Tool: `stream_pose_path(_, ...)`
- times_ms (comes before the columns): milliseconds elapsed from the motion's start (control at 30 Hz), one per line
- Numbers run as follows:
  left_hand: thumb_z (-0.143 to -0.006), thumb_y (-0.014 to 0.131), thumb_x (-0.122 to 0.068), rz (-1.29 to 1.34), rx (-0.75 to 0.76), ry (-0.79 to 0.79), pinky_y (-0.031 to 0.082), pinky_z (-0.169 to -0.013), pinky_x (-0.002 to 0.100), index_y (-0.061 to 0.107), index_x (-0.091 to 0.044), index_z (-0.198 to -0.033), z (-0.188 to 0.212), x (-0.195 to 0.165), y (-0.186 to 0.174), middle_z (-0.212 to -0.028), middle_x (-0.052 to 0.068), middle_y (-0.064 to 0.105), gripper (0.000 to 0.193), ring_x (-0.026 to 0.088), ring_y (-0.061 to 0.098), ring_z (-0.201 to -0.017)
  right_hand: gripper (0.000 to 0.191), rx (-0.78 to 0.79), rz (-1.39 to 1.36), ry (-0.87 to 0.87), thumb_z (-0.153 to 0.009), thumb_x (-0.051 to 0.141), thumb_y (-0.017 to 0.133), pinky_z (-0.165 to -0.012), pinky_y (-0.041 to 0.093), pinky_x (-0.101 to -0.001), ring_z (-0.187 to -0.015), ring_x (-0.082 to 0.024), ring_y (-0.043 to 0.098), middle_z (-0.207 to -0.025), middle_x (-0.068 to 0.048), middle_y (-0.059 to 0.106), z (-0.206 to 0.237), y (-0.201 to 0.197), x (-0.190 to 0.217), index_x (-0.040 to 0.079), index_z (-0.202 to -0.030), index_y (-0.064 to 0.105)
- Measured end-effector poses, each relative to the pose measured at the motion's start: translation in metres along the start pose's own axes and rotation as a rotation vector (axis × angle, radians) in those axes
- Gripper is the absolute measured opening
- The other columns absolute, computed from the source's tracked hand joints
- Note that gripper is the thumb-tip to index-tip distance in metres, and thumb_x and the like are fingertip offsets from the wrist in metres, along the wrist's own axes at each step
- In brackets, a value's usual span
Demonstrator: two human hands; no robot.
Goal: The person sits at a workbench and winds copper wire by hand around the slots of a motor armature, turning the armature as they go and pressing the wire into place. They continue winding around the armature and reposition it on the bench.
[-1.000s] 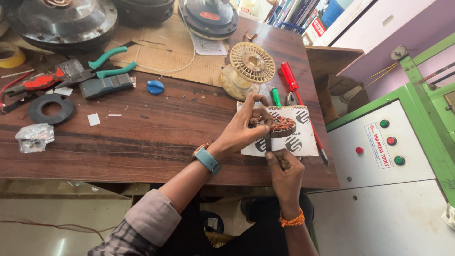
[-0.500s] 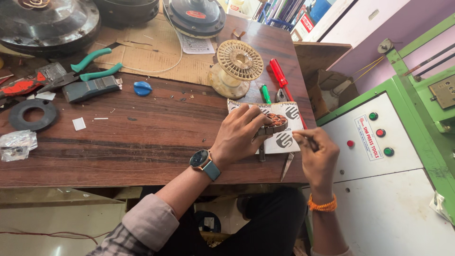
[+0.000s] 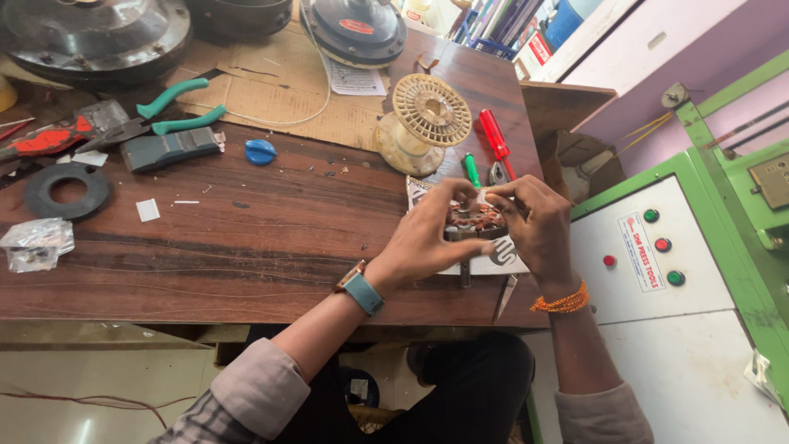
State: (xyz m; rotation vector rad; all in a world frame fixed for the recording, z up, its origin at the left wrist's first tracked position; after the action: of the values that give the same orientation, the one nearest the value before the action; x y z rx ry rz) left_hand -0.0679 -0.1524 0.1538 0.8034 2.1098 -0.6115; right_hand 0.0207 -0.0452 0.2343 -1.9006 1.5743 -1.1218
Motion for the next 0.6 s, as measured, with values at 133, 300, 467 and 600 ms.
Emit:
stream_pose_path(133,-0.091,0.075,-0.022,0.603,0.058,-0.334,0.052,-0.096,0.033,0.026,-0.005,-0.148,-0.008,0.034,0.011,-0.124,0.013,0.073,0.078,0.016,0.065,-0.105,0.013,0.028,0.016,0.001,-0.088,0.008,0.082,-0.059,0.046,-0.0322,-0.065,-0.015,0.060,-0.078,-0.006,0.062,-0.008,0.007,0.000,0.004,-0.098,0.075)
stream_pose_path(300,-0.088,0.072,-0.013,0.723,0.114,-0.356,0.053,-0.097,0.033,0.018,-0.008,-0.154,-0.013,0.044,0.012,-0.109,0.009,0.075,0.085,0.016,0.069,-0.107,0.014,-0.060,0.025,-0.068,-0.088,0.009,0.084,-0.064,0.048,-0.0311,-0.073,-0.014,0.062,-0.083,-0.005,0.063,-0.002,0.003,0.009,0.005,-0.097,0.074)
stream_pose_path(467,-0.087,0.071,-0.008,0.587,0.082,-0.288,0.054,-0.088,0.033,0.028,-0.008,-0.148,-0.013,0.042,0.005,-0.100,0.006,0.072,0.075,0.013,0.068,-0.102,0.011,-0.153,-0.043,0.102,-0.090,0.007,0.082,-0.059,0.039,-0.0275,-0.064,-0.008,0.048,-0.076,-0.001,0.056,0.038,0.009,0.021,0.004,-0.093,0.072)
stream_pose_path(600,-0.089,0.071,-0.008,0.633,0.089,-0.237,0.054,-0.090,0.031,0.031,-0.008,-0.140,-0.010,0.039,0.009,-0.102,0.006,0.072,0.065,0.013,0.067,-0.101,0.009,-0.183,-0.207,0.280,-0.093,0.005,0.077,-0.054,0.033,-0.0233,-0.061,-0.003,0.040,-0.071,0.004,0.051,0.072,0.020,0.012,0.002,-0.089,0.069)
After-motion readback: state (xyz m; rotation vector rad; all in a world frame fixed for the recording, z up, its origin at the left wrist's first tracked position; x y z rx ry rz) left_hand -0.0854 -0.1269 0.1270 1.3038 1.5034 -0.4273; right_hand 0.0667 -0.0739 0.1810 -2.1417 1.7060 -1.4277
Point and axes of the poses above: each hand's wrist, its own z-axis away from the middle knuckle, its own y-axis out of the palm, x = y × z, the point moved 7 cm from there along -z, towards the middle knuckle
